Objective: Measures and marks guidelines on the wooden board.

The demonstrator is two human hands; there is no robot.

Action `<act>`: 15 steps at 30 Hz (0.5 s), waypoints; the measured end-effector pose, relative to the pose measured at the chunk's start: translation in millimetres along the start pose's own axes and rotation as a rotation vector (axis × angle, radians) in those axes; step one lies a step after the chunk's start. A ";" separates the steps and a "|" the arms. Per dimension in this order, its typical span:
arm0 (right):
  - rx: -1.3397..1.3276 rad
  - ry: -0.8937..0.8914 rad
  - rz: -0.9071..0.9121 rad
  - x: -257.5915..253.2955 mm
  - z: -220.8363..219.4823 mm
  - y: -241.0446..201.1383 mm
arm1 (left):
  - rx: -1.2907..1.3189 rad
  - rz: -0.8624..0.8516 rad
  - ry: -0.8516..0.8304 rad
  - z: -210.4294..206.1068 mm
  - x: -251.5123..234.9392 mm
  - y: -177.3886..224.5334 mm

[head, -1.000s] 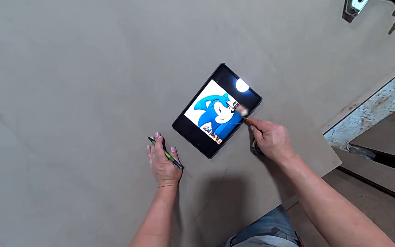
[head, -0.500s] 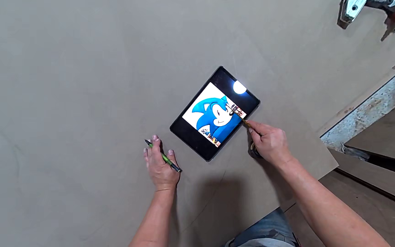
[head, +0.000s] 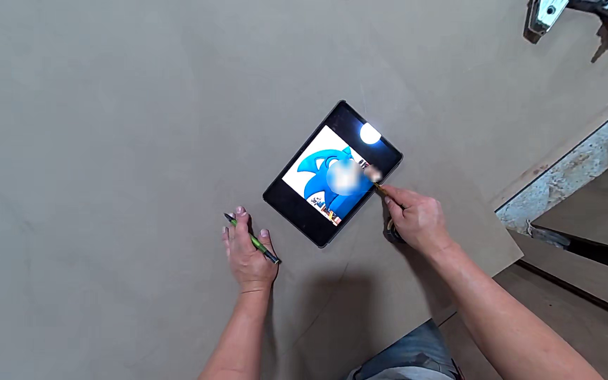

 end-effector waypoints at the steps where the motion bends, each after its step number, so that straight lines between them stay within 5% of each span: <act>1: 0.001 -0.002 0.000 0.0 0.0 0.0 | -0.007 0.003 -0.006 0.7 -0.2 1.0; 15: 0.013 0.024 0.004 0.6 -1.8 0.2 | 0.003 0.012 -0.003 -0.4 1.0 0.5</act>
Point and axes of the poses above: each hand's wrist, its own x-axis away from the middle knuckle, its own z-axis out of the back of the hand, y = z × x, the point moved 1 cm from there along -x, towards the middle knuckle
